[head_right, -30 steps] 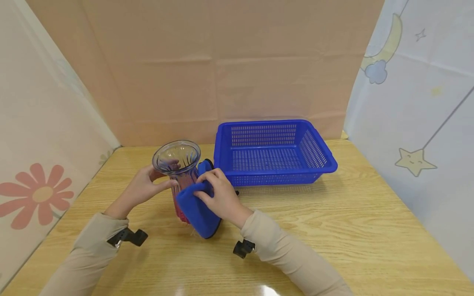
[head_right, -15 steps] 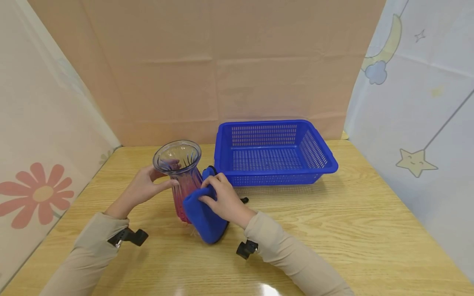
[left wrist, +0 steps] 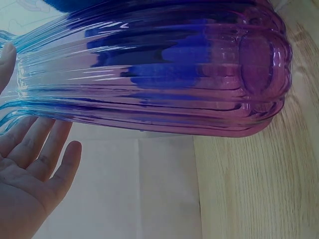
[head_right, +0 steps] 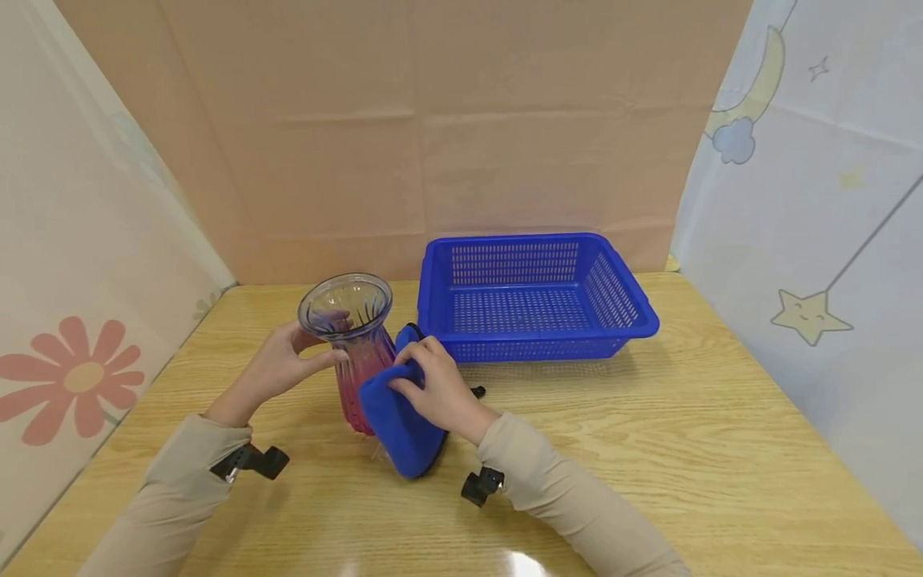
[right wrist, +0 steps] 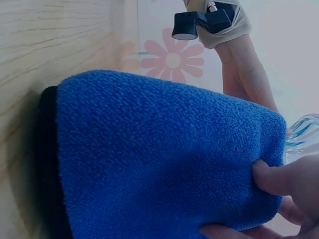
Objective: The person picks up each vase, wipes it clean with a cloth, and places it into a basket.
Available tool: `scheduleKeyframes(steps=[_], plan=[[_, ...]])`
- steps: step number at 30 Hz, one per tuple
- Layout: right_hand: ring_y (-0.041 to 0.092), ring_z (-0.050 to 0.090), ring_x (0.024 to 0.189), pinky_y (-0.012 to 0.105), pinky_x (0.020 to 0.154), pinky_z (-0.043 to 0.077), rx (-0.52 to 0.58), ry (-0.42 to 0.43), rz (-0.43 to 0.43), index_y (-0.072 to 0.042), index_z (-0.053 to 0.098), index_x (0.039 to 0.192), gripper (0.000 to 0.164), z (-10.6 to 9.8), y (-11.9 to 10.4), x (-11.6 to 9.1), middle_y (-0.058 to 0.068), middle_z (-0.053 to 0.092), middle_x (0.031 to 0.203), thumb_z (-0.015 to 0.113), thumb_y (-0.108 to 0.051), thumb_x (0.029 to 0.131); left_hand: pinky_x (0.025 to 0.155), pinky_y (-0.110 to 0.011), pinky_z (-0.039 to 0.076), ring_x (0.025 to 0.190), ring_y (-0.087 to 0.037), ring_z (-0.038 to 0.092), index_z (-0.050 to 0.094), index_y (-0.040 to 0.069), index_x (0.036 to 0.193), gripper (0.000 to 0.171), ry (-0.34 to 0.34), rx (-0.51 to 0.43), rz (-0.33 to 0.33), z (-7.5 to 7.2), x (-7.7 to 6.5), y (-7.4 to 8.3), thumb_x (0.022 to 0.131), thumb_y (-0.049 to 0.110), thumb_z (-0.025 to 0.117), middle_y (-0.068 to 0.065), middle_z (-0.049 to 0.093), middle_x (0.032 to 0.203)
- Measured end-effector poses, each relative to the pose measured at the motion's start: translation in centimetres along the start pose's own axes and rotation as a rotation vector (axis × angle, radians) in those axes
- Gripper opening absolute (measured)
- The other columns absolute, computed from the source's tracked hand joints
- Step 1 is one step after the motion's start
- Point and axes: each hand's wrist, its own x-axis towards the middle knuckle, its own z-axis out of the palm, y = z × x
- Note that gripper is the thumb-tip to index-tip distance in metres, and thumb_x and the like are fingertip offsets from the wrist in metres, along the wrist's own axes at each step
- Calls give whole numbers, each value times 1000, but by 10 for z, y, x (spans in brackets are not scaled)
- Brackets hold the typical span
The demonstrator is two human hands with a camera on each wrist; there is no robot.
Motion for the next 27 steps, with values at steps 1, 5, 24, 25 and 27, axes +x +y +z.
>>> scheduleKeyframes(steps=[1,5,24,25,27], plan=[[15,49,80,17,56,45,0,16,-8,-9,58,92,15,0,-1,1,9,53,92,70,-8,83,99,-51,46,117,-34,57,52,8,131,54,1,-2,1,0,0,0,82,24,72,-16,63,121],[18,53,84,19,59,48,6,70,-34,-8,59,92,16,-1,-4,3,9,55,92,71,-7,81,100,-52,46,116,-34,57,51,8,131,55,3,-3,-1,1,0,0,82,23,72,-16,63,121],[20,58,92,19,66,56,182,184,2,-6,62,96,13,-8,-17,16,11,58,99,68,-7,84,101,-53,44,117,-35,57,49,7,132,56,-9,12,-16,1,1,0,83,24,71,-17,61,123],[20,58,92,19,66,56,199,195,-1,-6,62,96,13,-8,-17,17,11,58,99,68,-6,84,101,-52,44,117,-35,57,49,8,133,57,-10,11,-18,1,1,0,83,25,71,-17,61,124],[20,58,92,19,66,56,234,212,-8,-5,62,96,14,-10,-18,17,11,58,99,68,-5,84,101,-52,45,118,-35,56,48,8,133,57,-11,12,-19,1,1,0,84,26,70,-16,61,124]])
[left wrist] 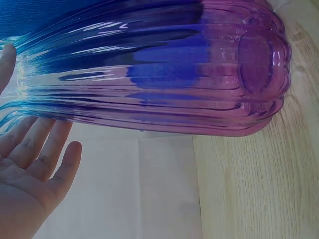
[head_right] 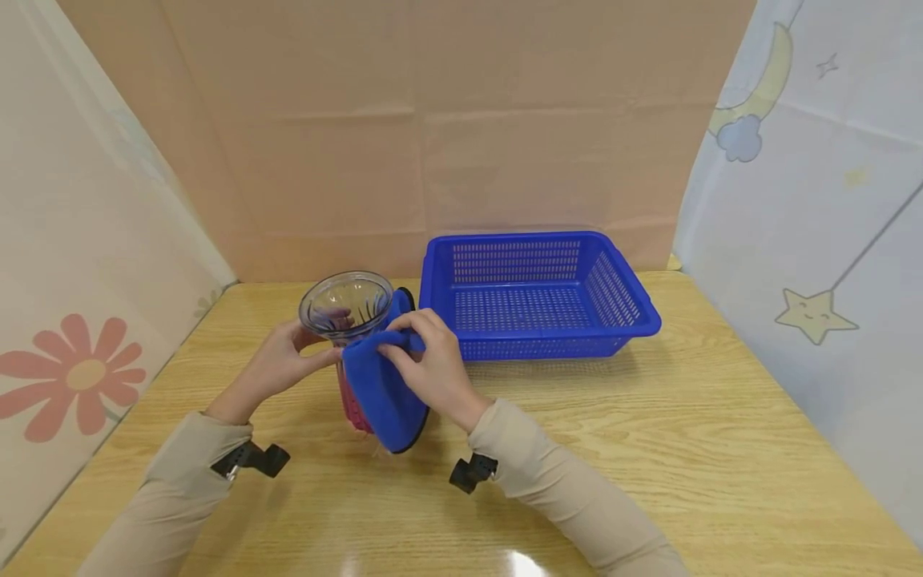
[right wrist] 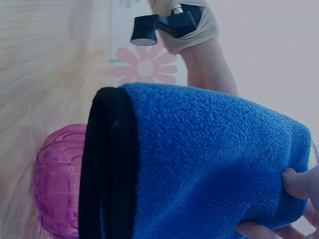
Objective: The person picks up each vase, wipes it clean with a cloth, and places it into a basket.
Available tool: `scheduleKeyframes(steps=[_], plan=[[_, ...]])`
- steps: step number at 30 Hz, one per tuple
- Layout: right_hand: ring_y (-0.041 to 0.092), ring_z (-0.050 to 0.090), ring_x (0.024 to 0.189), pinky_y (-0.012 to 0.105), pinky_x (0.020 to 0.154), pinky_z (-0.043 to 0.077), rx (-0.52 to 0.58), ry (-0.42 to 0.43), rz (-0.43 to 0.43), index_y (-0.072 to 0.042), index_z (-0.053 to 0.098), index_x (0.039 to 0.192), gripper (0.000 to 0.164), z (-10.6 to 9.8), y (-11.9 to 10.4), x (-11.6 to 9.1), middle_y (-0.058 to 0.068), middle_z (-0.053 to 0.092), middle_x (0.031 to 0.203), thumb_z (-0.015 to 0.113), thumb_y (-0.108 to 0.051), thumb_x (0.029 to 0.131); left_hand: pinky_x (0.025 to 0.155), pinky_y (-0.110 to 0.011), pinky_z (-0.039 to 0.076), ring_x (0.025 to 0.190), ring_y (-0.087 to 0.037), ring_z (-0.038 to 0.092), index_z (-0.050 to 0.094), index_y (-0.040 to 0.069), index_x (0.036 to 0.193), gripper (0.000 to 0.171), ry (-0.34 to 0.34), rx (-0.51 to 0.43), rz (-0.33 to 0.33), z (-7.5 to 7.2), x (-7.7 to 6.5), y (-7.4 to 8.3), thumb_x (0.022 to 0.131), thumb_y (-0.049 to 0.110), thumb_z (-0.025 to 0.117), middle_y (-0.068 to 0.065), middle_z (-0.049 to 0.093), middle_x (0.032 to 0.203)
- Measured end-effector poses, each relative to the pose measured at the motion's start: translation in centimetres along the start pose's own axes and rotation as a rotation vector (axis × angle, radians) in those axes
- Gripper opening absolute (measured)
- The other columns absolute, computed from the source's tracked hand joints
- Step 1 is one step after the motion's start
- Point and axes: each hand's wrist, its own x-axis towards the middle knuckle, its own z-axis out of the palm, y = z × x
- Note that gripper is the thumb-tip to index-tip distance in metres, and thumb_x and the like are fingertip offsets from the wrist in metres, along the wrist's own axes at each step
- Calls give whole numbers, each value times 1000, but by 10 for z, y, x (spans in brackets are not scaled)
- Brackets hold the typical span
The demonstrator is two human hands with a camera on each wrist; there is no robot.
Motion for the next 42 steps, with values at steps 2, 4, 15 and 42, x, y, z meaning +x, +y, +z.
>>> scheduleKeyframes(steps=[2,4,15,42], plan=[[20,58,91,20,66,56,29,14,-5,-5,61,96,14,-1,0,0,11,57,99,68,-5,84,101,-52,45,117,-34,56,48,9,133,57,1,-4,-2,0,0,0,83,26,71,-16,61,124],[18,58,91,21,67,57,62,31,-14,-4,61,97,15,-3,-1,0,12,57,99,67,-3,84,100,-51,45,117,-34,57,50,9,132,56,4,-6,0,1,1,0,83,26,71,-16,62,122],[6,55,92,25,72,59,271,126,-65,6,55,97,15,-10,-9,1,15,51,101,62,8,84,100,-52,45,117,-34,57,52,7,130,56,14,-8,12,4,1,0,81,23,73,-16,63,120],[23,57,100,29,75,59,-25,-52,23,-6,61,98,14,1,-1,-2,12,54,105,67,-9,85,99,-52,46,114,-36,58,50,4,130,54,16,16,14,5,1,3,83,20,71,-19,62,121]])
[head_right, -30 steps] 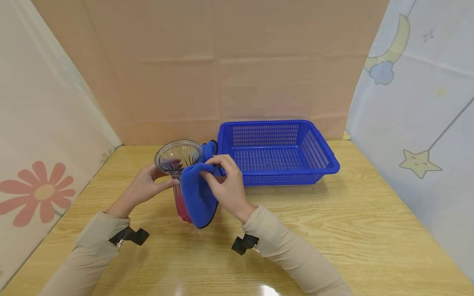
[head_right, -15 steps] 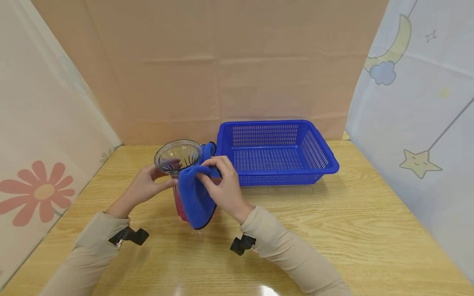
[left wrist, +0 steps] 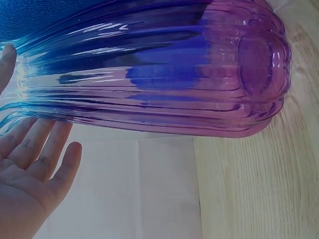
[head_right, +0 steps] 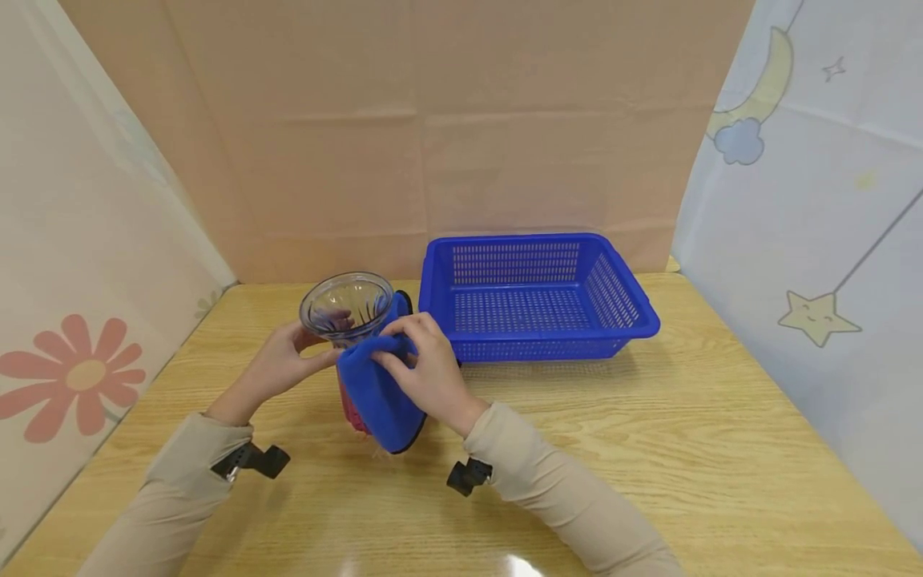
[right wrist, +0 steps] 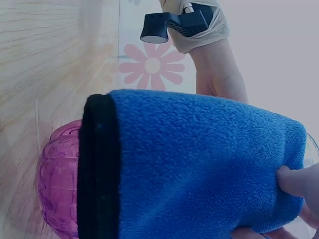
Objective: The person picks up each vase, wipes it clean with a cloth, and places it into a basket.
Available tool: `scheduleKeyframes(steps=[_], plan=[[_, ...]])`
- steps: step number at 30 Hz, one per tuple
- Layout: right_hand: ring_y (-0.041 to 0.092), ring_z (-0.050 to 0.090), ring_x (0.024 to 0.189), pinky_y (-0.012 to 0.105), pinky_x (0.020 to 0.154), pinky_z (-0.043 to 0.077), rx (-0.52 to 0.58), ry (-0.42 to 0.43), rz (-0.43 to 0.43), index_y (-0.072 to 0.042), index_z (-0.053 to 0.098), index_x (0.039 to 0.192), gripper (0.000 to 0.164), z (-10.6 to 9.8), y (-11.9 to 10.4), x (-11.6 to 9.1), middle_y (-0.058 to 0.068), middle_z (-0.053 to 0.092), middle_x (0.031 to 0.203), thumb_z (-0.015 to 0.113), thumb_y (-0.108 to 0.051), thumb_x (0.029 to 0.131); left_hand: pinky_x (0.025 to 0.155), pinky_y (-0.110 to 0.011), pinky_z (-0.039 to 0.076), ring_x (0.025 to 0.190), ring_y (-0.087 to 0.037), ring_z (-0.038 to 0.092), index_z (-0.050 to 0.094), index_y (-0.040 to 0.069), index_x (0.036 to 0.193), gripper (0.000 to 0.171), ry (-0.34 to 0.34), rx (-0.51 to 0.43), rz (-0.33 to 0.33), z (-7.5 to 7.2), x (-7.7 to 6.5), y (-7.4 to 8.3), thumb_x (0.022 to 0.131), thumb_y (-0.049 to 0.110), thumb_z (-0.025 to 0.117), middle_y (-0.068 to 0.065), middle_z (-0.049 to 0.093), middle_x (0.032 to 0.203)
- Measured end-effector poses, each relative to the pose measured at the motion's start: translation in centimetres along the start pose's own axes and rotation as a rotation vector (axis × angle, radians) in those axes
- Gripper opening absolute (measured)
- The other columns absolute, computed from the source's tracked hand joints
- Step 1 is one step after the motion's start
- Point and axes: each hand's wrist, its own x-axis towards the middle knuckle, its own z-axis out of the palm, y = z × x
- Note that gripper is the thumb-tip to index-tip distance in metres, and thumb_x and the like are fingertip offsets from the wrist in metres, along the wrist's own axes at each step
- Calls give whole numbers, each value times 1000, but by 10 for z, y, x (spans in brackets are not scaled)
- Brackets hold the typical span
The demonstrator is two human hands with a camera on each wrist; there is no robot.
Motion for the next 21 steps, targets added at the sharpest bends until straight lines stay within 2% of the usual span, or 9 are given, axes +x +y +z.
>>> scheduleKeyframes(steps=[9,15,21], plan=[[22,55,99,29,74,59,-102,-70,4,-7,59,97,14,-2,2,-4,10,55,103,67,-8,85,100,-54,45,114,-35,58,51,5,131,55,2,-5,31,0,-1,-1,83,23,71,-17,62,122],[22,54,95,23,69,55,-141,-107,6,-8,58,96,15,-2,7,-8,10,54,100,67,-7,85,100,-53,45,117,-33,57,49,8,132,60,11,-5,12,0,-4,5,80,26,74,-14,62,123],[21,52,91,21,65,50,-177,-133,-17,-7,57,95,14,-2,13,-10,12,53,99,67,-7,85,99,-51,46,117,-30,57,41,17,138,72,40,-11,14,3,-4,7,77,29,77,-10,61,125]])
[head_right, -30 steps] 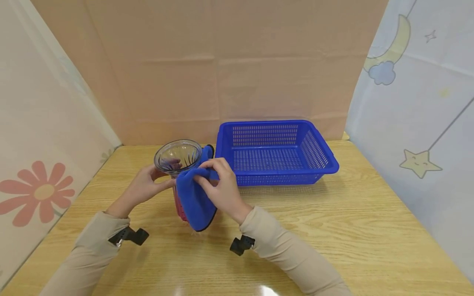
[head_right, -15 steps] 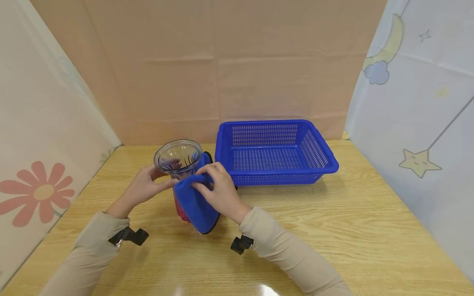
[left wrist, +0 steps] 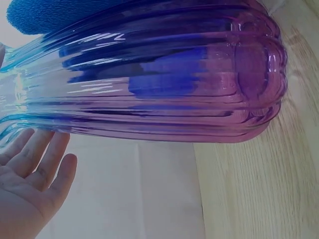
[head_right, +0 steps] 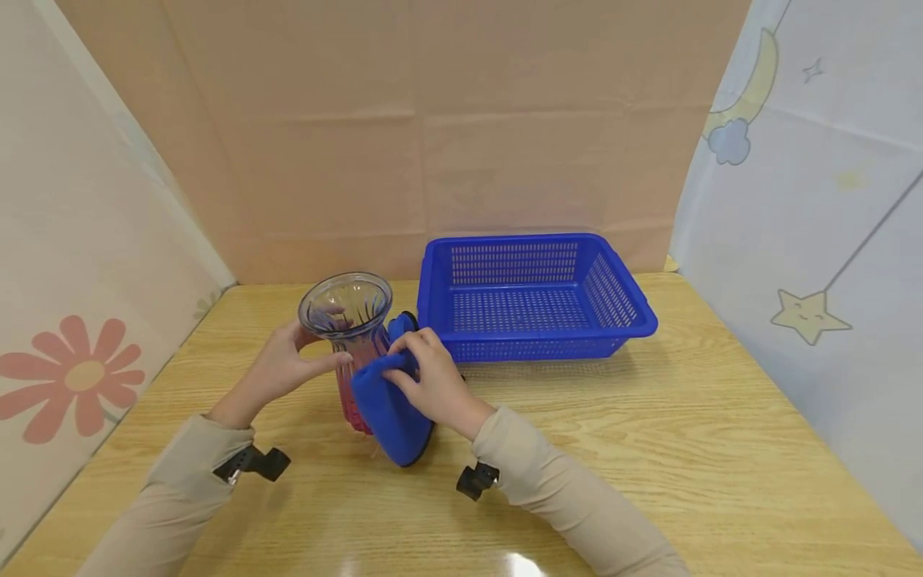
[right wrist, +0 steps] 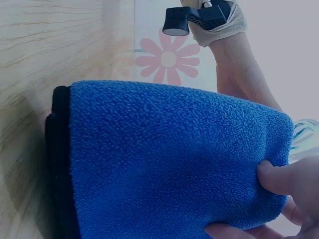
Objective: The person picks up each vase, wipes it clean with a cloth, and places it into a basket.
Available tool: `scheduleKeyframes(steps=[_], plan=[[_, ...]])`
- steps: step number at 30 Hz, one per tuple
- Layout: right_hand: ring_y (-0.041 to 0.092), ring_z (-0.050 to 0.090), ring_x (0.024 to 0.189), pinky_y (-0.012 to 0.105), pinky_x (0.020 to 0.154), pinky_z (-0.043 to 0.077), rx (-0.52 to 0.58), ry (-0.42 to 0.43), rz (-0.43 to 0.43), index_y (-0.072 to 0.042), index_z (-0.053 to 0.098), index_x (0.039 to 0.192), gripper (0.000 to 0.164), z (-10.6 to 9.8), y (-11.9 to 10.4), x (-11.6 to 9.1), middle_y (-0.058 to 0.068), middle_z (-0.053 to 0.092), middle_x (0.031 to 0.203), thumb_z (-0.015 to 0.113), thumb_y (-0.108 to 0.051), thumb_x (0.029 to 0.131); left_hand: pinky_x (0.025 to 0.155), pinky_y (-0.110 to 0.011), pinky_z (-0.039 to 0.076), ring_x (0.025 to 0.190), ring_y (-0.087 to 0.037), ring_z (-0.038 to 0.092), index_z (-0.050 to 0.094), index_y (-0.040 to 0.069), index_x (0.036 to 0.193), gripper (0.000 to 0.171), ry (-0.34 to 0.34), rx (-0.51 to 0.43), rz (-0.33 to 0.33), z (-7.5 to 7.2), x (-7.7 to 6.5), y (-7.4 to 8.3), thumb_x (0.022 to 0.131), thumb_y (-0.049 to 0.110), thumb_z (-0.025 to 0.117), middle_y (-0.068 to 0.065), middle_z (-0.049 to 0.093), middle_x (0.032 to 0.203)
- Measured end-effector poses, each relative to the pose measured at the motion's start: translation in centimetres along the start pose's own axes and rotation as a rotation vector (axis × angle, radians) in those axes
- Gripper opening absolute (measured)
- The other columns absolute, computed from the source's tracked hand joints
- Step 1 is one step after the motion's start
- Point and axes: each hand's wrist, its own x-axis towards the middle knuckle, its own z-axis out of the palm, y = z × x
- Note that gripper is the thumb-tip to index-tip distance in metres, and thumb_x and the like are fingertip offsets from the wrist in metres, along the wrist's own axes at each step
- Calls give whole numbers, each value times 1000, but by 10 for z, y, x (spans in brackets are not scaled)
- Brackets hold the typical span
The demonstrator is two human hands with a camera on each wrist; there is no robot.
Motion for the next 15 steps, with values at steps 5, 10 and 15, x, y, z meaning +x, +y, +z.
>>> scheduleKeyframes(steps=[5,10,15], plan=[[20,51,89,22,61,48,-8,-15,-14,-7,56,94,15,1,5,-1,12,53,97,67,-6,84,97,-49,48,116,-30,57,38,14,140,78,20,17,3,1,1,2,75,30,78,-11,60,127],[19,51,90,19,62,47,-14,-24,-9,-7,56,94,14,1,9,-2,11,54,98,67,-6,85,97,-49,49,116,-30,58,40,12,138,74,25,11,15,1,2,4,76,29,77,-11,60,126],[19,52,91,25,71,51,-19,-38,12,-8,57,94,14,2,12,-4,10,54,97,67,-7,85,97,-48,49,115,-29,58,43,13,136,69,20,-4,19,0,3,3,77,27,77,-11,61,125]])
